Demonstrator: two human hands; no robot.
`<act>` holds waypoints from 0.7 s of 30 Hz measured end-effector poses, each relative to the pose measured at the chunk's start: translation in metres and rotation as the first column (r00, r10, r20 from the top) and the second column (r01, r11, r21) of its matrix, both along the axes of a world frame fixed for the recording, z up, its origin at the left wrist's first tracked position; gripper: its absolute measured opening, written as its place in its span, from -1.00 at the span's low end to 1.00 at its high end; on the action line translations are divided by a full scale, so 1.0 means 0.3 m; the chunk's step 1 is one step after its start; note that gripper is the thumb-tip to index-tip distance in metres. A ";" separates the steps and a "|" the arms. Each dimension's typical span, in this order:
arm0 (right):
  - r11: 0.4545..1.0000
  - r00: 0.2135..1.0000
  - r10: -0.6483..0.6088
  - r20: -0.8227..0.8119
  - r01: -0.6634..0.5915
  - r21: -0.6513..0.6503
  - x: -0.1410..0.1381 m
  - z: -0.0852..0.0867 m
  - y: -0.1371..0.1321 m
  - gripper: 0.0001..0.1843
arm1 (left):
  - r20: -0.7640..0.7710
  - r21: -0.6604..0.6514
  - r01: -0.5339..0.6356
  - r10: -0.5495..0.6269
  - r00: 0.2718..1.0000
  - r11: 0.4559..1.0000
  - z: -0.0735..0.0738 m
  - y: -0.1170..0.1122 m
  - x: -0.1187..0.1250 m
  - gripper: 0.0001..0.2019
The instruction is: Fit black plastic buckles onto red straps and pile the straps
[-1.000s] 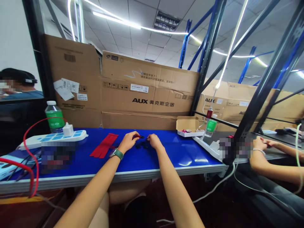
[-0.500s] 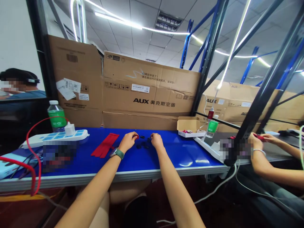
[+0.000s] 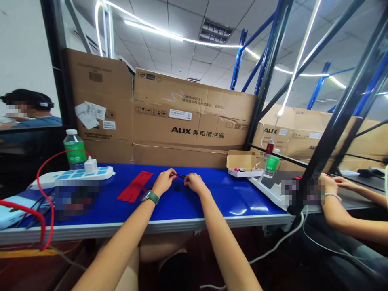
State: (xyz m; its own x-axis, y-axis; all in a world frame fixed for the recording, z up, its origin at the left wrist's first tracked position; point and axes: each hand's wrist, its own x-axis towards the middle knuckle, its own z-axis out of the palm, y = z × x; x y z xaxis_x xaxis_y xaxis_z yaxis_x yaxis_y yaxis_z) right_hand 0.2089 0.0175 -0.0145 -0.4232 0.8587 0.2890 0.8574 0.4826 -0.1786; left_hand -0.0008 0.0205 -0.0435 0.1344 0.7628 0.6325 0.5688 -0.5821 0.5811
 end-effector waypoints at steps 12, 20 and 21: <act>0.991 0.992 -0.068 0.107 0.054 0.124 -0.007 -0.001 -0.004 -0.62 | -0.034 0.009 0.002 -0.001 0.999 1.000 0.008 -0.008 0.001 -0.89; 0.989 0.982 -0.044 0.181 0.017 0.147 -0.045 -0.005 0.000 -0.76 | -0.058 -0.009 0.026 -0.026 0.998 1.000 0.019 -0.021 0.008 -0.88; 0.987 0.988 -0.047 0.144 0.024 0.156 -0.052 -0.006 0.003 -0.76 | -0.058 -0.010 0.028 -0.029 0.998 1.000 0.019 -0.020 0.007 -0.87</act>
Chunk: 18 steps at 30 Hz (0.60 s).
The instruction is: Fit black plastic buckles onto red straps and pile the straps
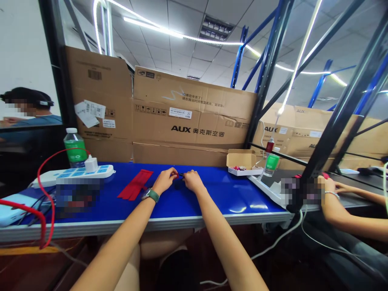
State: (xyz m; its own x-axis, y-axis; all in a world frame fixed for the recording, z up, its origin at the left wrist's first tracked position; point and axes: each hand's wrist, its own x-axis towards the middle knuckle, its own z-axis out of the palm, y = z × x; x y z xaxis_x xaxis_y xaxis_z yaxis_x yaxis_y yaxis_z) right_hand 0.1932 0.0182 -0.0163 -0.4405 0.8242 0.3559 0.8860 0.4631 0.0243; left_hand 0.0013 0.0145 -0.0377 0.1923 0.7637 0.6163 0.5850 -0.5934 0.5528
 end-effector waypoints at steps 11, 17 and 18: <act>0.948 0.439 0.008 -0.898 -0.289 -0.133 -0.006 -0.020 0.073 -0.65 | 0.080 0.027 -0.036 0.034 0.996 0.999 -0.003 0.022 0.000 -0.87; 0.939 0.375 0.026 -0.927 -0.327 -0.106 -0.014 -0.022 0.068 -0.60 | 0.088 0.041 -0.045 0.041 0.995 0.998 -0.005 0.027 -0.004 -0.88; 0.933 0.350 0.021 -0.936 -0.343 -0.108 -0.014 -0.022 0.067 -0.60 | 0.081 0.046 -0.046 0.042 0.996 0.998 -0.005 0.027 -0.005 -0.88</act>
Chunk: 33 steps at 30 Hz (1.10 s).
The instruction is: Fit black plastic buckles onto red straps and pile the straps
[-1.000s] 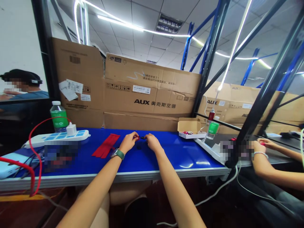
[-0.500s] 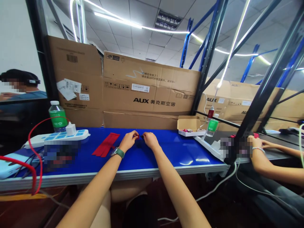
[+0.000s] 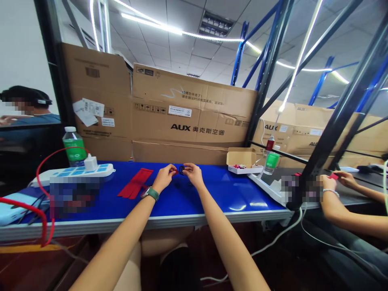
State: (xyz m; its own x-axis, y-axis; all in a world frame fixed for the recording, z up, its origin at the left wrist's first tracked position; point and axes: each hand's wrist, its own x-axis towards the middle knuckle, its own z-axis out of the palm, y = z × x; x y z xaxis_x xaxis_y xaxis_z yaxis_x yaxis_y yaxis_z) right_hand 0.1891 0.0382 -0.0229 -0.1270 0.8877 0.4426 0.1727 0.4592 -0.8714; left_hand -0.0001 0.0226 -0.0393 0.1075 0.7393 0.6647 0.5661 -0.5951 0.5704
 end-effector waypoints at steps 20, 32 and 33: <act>0.986 0.953 0.157 -0.260 -0.168 -0.022 -0.021 -0.010 -0.006 -0.49 | -0.041 0.015 0.030 -0.029 0.999 0.999 0.009 -0.018 0.003 -0.86; 0.964 0.916 0.243 -0.319 -0.263 -0.021 -0.011 0.012 -0.013 -0.45 | -0.018 0.059 0.059 -0.058 0.998 0.997 0.026 -0.033 0.013 -0.82; 0.966 0.918 0.237 -0.319 -0.257 -0.021 -0.011 0.014 -0.016 -0.45 | -0.023 0.067 0.078 -0.077 0.997 0.995 0.028 -0.036 0.015 -0.79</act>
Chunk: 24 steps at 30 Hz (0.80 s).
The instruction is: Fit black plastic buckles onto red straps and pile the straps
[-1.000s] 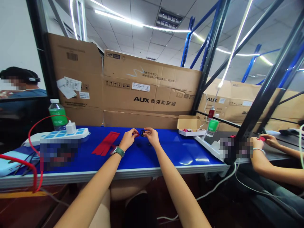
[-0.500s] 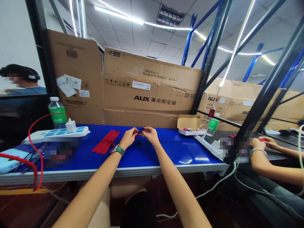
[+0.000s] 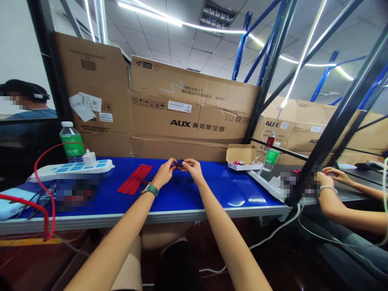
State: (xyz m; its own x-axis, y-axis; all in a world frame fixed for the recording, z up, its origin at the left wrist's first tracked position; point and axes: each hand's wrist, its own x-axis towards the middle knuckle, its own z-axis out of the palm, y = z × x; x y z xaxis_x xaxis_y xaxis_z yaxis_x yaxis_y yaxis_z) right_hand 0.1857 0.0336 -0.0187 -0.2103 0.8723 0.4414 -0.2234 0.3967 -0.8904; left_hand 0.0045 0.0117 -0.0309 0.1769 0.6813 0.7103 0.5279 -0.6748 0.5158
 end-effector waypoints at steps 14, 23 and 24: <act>0.996 0.988 -0.088 0.129 0.085 0.024 0.006 0.002 -0.007 -0.51 | 0.005 0.024 -0.015 0.015 1.000 1.000 0.002 0.007 -0.002 -0.86; 0.997 0.993 -0.071 0.096 0.073 -0.012 0.004 0.004 -0.015 -0.51 | 0.061 0.013 0.009 -0.009 0.998 1.000 0.008 0.000 0.003 -0.81; 0.998 0.993 -0.065 0.098 0.066 -0.005 0.003 0.004 -0.014 -0.52 | 0.070 0.009 0.002 -0.003 0.998 1.000 0.008 0.000 0.003 -0.81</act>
State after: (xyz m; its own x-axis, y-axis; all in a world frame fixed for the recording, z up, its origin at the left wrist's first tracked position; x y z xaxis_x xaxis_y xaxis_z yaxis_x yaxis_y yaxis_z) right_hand 0.1866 0.0294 -0.0176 -0.1942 0.8890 0.4146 -0.1084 0.4006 -0.9098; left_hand 0.0055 0.0117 -0.0286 0.1282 0.6747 0.7269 0.4893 -0.6806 0.5453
